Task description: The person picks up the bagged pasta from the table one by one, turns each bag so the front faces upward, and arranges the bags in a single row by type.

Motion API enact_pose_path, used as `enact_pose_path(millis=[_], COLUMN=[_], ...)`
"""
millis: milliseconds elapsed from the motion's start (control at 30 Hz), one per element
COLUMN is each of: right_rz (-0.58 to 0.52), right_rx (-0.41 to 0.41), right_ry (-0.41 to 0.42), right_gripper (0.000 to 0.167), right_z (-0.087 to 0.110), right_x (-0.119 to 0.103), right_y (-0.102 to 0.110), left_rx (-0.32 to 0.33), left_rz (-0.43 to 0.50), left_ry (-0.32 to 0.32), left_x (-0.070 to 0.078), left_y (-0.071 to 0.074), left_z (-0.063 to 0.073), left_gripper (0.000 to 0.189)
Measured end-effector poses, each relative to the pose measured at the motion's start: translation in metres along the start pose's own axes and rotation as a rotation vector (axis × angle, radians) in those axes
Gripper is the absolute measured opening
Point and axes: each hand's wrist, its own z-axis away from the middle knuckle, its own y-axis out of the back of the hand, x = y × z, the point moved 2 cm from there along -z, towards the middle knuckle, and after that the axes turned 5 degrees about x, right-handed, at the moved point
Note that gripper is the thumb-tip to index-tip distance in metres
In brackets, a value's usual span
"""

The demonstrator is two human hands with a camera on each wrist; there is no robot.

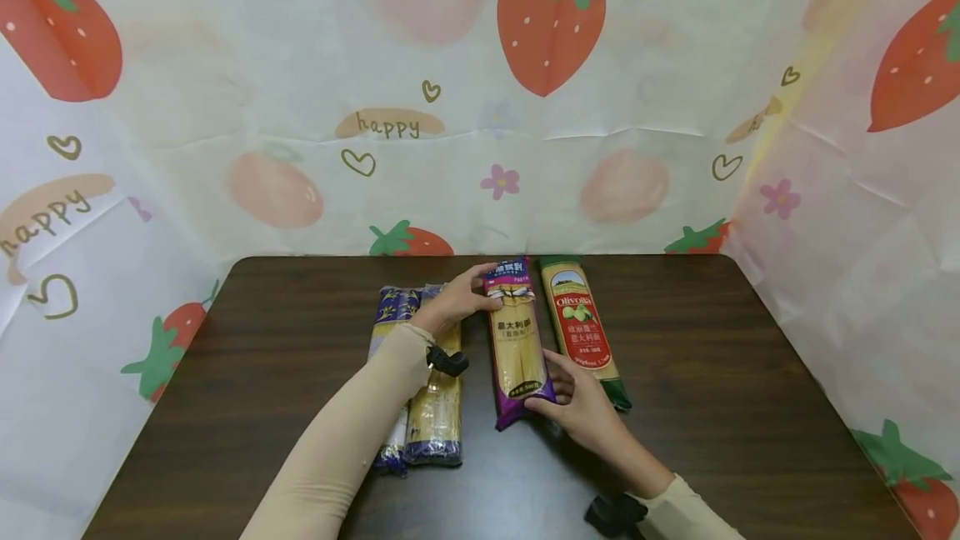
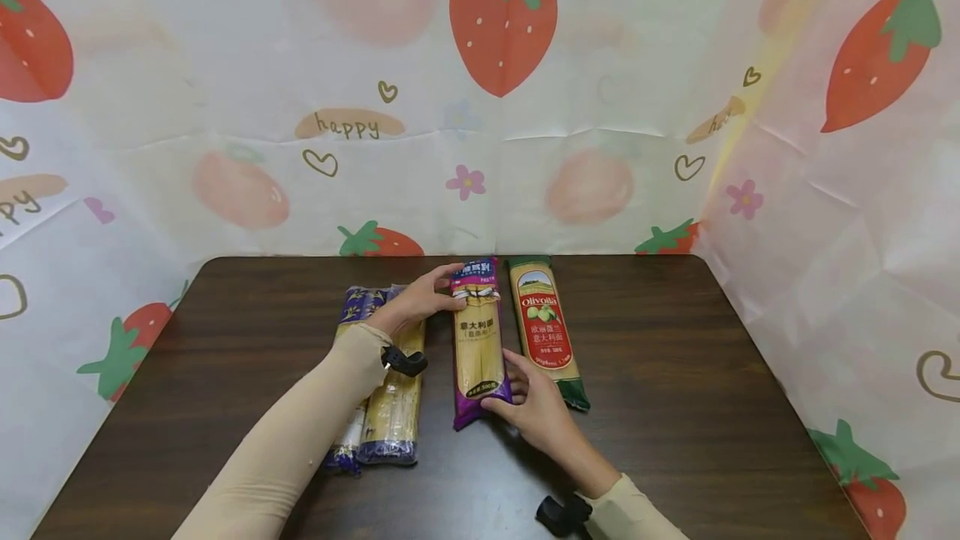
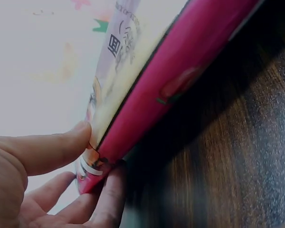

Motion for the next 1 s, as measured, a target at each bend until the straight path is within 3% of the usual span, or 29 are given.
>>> enact_pose_path(millis=[567, 1000], right_rz=[0.169, 0.25], right_rx=[0.022, -0.003], right_ry=[0.019, 0.032], right_gripper=[0.08, 0.081], right_z=[-0.0006, 0.0039], right_x=[-0.0034, -0.006], right_y=[0.001, -0.0001], left_rx=[-0.074, -0.069], left_rz=[0.036, -0.04], left_ry=[0.018, -0.019], left_x=[-0.0035, -0.0039], left_y=[-0.0026, -0.0057], left_z=[0.0024, 0.0009], left_gripper=[0.083, 0.082])
